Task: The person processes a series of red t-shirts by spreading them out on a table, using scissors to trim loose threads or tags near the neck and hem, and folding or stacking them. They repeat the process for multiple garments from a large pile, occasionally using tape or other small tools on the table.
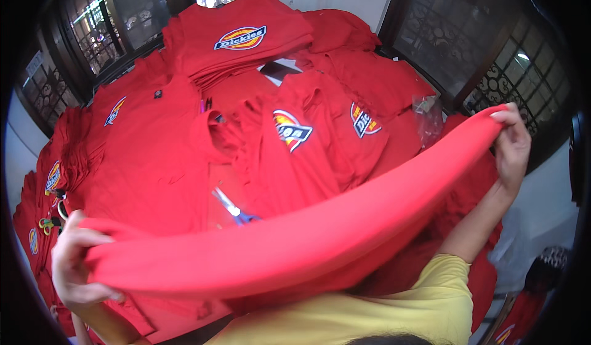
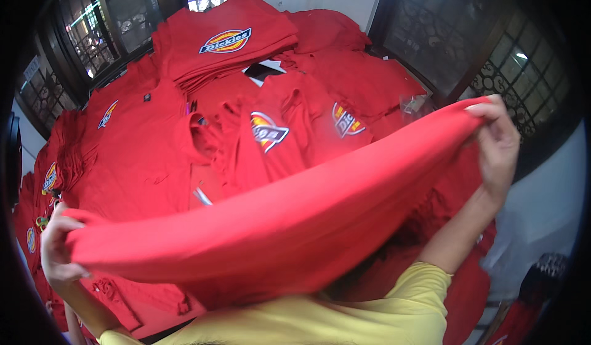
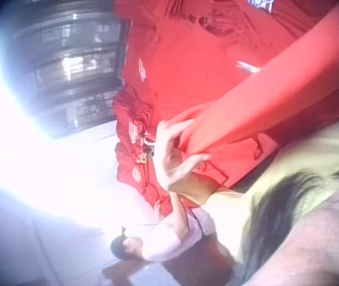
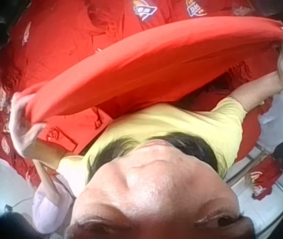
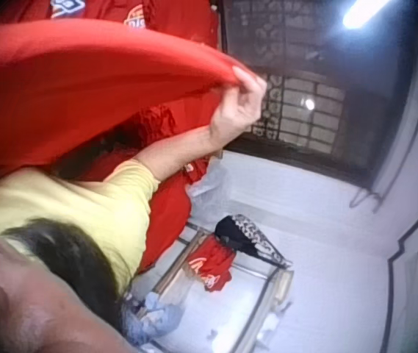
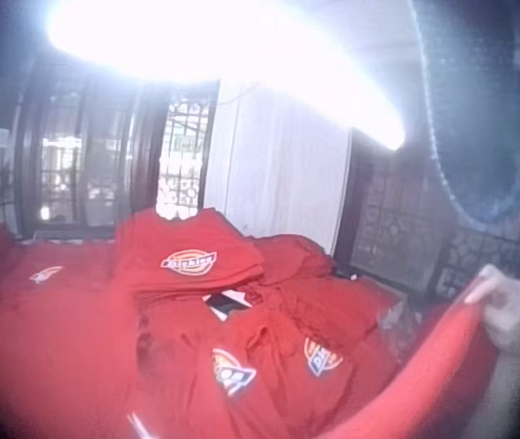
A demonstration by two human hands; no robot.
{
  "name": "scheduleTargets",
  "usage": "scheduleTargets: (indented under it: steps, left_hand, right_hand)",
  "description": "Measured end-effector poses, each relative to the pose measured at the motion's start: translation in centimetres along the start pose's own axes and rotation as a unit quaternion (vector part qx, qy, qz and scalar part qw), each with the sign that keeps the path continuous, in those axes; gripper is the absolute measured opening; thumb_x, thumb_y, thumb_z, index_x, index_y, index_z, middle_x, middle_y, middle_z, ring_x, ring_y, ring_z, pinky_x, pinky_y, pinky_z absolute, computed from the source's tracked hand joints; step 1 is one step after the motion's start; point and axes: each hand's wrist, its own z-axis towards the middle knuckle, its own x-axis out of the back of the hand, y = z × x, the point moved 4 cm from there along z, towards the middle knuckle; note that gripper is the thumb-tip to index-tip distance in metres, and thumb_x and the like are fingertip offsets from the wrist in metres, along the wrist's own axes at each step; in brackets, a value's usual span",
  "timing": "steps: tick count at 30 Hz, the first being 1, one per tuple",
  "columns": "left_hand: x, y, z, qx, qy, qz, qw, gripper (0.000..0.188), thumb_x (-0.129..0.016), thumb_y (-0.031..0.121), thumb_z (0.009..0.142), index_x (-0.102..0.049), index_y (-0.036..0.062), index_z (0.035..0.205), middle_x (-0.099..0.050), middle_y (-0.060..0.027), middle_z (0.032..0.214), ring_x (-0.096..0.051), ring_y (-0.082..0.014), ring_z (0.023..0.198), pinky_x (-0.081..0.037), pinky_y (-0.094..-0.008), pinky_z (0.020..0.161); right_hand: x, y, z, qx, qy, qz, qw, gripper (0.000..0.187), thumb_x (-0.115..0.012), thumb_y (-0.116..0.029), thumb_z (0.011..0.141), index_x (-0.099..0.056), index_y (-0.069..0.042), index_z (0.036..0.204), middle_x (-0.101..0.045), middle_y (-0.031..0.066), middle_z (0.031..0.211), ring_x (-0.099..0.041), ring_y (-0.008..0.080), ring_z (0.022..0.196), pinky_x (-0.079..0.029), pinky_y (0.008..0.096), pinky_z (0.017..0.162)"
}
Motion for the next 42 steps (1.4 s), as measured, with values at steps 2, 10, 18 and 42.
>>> scheduleTargets:
  steps: [2, 10, 18, 42]
  left_hand:
    - [-6.1, 1.1, 9.3, -0.028, -0.028, 0.106, 0.994, 0.032, -0.078, 0.021, 0.061, -0.058, 0.0004, 0.075, -0.047, -0.0071, 0.080, -0.046, -0.0186, 0.069, -0.035, -0.0291, 0.060]
    - [-15.1, 2.8, 46.6, -0.113, 0.146, 0.279, 0.942, 0.024, -0.055, 0.011, 0.079, -0.063, -0.0007, 0.098, -0.063, -0.0171, 0.094, -0.062, -0.0267, 0.088, -0.048, -0.0366, 0.076]
    - [-20.3, 5.4, 65.3, -0.094, 0.140, 0.142, 0.975, 0.031, -0.067, 0.024, 0.081, -0.068, 0.0040, 0.105, -0.070, -0.0128, 0.086, -0.064, -0.0217, 0.075, -0.051, -0.0359, 0.072]
    - [-5.1, -16.7, -14.8, 0.507, 0.215, 0.258, 0.794, 0.031, -0.063, 0.020, 0.088, -0.056, 0.0017, 0.111, -0.064, -0.0169, 0.100, -0.064, -0.0269, 0.083, -0.048, -0.0369, 0.075]
  right_hand:
    - [3.5, 3.2, 3.3, -0.056, 0.030, -0.154, 0.986, 0.015, -0.053, 0.001, 0.084, -0.064, -0.004, 0.093, -0.051, 0.0019, 0.106, -0.048, 0.0038, 0.072, -0.034, 0.0182, 0.051]
    - [5.7, 27.9, 27.4, -0.107, 0.057, -0.068, 0.990, 0.013, -0.055, -0.019, 0.093, -0.060, -0.009, 0.099, -0.056, -0.0039, 0.073, -0.041, 0.0018, 0.048, -0.028, 0.0191, 0.039]
    - [5.0, 40.5, 40.5, -0.126, 0.207, 0.114, 0.964, 0.023, -0.048, 0.008, 0.084, -0.060, -0.001, 0.103, -0.061, 0.0099, 0.078, -0.061, 0.0164, 0.074, -0.056, 0.0299, 0.066]
    - [-39.6, 9.4, -0.1, 0.031, -0.408, 0.098, 0.907, 0.025, -0.061, -0.010, 0.088, -0.061, 0.000, 0.111, -0.061, 0.0118, 0.111, -0.058, 0.0210, 0.107, -0.044, 0.0303, 0.091]
